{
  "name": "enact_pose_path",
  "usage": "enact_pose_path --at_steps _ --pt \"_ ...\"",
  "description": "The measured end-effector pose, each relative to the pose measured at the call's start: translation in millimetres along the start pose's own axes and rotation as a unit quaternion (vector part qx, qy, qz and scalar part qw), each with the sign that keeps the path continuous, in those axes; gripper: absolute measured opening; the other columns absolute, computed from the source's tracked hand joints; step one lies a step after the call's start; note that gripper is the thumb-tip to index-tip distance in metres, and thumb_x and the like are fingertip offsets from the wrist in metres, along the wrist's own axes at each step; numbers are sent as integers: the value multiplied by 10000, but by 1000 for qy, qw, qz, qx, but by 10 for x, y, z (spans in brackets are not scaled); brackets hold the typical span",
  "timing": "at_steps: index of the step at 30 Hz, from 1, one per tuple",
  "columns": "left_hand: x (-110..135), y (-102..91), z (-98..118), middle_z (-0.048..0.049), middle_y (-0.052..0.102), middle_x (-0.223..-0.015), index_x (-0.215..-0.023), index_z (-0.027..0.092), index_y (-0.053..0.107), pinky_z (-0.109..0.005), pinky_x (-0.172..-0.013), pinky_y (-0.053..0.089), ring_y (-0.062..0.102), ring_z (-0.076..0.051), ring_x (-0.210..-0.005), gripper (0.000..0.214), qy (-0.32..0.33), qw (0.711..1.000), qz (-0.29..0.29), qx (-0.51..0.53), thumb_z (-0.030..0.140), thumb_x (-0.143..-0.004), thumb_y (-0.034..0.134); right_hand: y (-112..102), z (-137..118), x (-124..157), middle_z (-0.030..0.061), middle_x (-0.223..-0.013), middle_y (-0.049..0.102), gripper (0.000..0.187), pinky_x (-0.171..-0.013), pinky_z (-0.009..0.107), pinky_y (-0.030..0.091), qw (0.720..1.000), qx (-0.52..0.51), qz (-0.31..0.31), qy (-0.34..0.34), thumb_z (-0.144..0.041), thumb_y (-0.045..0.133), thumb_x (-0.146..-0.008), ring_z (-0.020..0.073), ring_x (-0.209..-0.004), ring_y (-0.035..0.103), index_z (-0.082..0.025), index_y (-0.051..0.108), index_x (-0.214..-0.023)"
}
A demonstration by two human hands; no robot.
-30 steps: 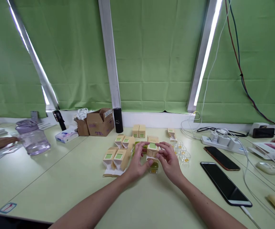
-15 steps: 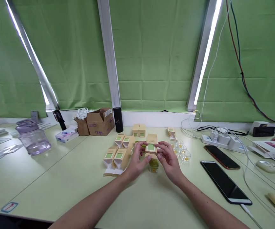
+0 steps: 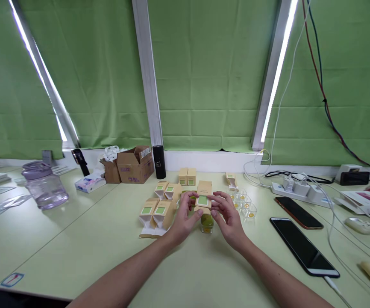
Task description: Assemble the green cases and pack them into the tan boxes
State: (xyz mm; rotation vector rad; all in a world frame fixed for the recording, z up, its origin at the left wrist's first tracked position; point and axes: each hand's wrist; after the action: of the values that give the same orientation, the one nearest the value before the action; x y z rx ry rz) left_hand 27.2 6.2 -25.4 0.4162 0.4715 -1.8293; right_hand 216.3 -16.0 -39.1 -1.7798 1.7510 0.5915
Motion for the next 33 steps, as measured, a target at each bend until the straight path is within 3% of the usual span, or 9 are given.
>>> enact_pose_path --at_steps 33 --pt "-1 30 26 -92 516 -1249 -1211 245 536 -384 -959 476 572 -229 -1054 406 28 997 31 -67 539 -965 672 23 7 2 106 -1412 450 346 -989 471 626 1000 15 10 -5 -370 681 -988 209 -1007 710 -324 677 -1331"
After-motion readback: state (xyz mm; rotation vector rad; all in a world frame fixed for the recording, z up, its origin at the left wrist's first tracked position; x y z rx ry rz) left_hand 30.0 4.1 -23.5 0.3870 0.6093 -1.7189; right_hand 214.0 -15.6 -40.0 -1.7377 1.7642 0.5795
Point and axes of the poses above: each hand's wrist, its own x-axis away from the middle knuckle, its own y-axis out of the palm, z = x × y
